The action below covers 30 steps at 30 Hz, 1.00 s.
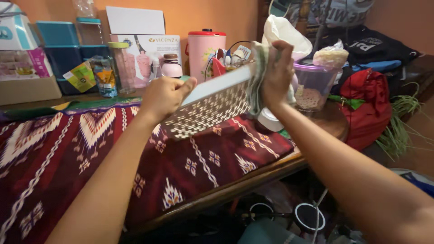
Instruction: The person disassembles a white plastic three-tier rack, wipes each tray and leg with a cloth, then reassembles the rack by inserting the legs into the trays and securing the structure on a patterned table.
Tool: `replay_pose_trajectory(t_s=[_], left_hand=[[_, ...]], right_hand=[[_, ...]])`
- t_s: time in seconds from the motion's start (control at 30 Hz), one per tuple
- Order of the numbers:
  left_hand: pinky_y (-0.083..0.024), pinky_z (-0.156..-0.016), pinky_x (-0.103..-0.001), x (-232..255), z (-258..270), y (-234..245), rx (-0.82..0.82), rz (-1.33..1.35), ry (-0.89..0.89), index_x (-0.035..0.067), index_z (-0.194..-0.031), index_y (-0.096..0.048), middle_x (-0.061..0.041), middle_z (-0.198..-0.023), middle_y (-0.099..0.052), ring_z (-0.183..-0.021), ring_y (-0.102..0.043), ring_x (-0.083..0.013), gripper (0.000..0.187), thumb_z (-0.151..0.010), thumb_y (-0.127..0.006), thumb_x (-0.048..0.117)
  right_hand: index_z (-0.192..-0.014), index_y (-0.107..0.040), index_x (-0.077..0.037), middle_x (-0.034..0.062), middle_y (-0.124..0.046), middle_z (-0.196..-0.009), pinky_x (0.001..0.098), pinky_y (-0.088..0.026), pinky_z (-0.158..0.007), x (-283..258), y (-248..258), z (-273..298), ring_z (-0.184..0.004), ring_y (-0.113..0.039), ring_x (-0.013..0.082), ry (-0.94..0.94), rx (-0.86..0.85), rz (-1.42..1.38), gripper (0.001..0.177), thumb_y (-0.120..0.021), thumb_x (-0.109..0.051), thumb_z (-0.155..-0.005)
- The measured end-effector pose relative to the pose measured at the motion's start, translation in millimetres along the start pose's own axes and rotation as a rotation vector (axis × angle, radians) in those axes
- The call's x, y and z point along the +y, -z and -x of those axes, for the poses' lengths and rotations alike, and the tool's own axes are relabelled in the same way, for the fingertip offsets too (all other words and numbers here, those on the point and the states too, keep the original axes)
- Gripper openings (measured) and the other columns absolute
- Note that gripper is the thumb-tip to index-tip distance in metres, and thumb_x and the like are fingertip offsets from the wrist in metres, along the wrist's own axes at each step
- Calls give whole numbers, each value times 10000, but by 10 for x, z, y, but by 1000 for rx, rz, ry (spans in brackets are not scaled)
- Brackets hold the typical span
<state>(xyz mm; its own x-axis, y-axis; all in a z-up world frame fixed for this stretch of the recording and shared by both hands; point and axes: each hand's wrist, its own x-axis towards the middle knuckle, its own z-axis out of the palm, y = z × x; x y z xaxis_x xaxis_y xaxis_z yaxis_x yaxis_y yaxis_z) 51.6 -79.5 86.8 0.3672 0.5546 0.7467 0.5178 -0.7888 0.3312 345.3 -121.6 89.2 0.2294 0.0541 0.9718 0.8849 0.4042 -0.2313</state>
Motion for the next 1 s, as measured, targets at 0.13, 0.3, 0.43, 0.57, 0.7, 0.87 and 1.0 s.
replay_pose_trajectory(t_s=[0.13, 0.3, 0.43, 0.57, 0.7, 0.87, 1.0], left_hand=[[-390, -468, -395, -32, -285, -304, -120, 395, 282, 20, -766, -698, -116, -589, -586, -495, -541, -226, 609, -1043, -549, 541], [-626, -606, -389, -385, -461, -739, -351, 1242, 647, 37, -1051, -701, -115, -863, -769, -644, -742, -213, 442, -1017, -494, 426], [-627, -690, -450, -1035, -258, -1035, -383, 1336, 766, 9, -1118, -683, -168, -927, -740, -724, -734, -256, 287, -1037, -545, 248], [-639, -723, -458, -1652, 205, -1257, -516, 1389, 895, -14, -1186, -659, -196, -1008, -748, -790, -747, -272, 317, -1034, -494, 211], [-630, -752, -467, -1841, 426, -1415, -484, 1481, 1033, -56, -1248, -648, -223, -1043, -746, -845, -750, -294, 446, -1052, -375, 236], [-608, -749, -384, -1578, 527, -1473, -304, 1308, 1037, 70, -1248, -660, -111, -1054, -772, -849, -749, -224, 599, -1055, -283, 494], [-592, -728, -390, -1493, 574, -1319, -311, 1165, 968, 103, -1239, -675, -91, -1039, -755, -836, -731, -216, 477, -1044, -436, 467]], right_hand=[[-1540, -411, -98, 217, -402, -1544, 490, -319, -1239, -174, -295, 102, -1475, -375, 395, 207, 46, -155, 452, -529, -332, -1172], [-1489, -470, -86, 233, -543, -1414, 519, -344, -1122, -561, -440, 271, -1328, -478, 414, 151, -404, -95, 500, -599, -255, -1036], [-1473, -501, -114, 177, -643, -1286, 441, -493, -1042, -872, -208, 735, -1195, -644, 361, 89, -743, -386, 464, -555, -177, -1016], [-1483, -544, -189, 106, -637, -1443, 388, -511, -1056, -937, 52, 1117, -1275, -652, 326, 253, -1051, -475, 475, -566, -184, -1009], [-1372, -637, -254, 17, -619, -1503, 471, -368, -1105, -730, -53, 1125, -1389, -524, 329, 333, -1028, -83, 395, -593, -338, -988], [-1460, -587, -250, 73, -389, -1609, 536, -214, -1125, -517, -374, 1029, -1465, -283, 405, -172, -1312, 221, 512, -521, -510, -1023], [-1463, -600, -219, 169, -645, -1377, 381, -430, -1115, -693, -518, 1113, -1299, -622, 357, -378, -1367, -88, 516, -532, -457, -1010]])
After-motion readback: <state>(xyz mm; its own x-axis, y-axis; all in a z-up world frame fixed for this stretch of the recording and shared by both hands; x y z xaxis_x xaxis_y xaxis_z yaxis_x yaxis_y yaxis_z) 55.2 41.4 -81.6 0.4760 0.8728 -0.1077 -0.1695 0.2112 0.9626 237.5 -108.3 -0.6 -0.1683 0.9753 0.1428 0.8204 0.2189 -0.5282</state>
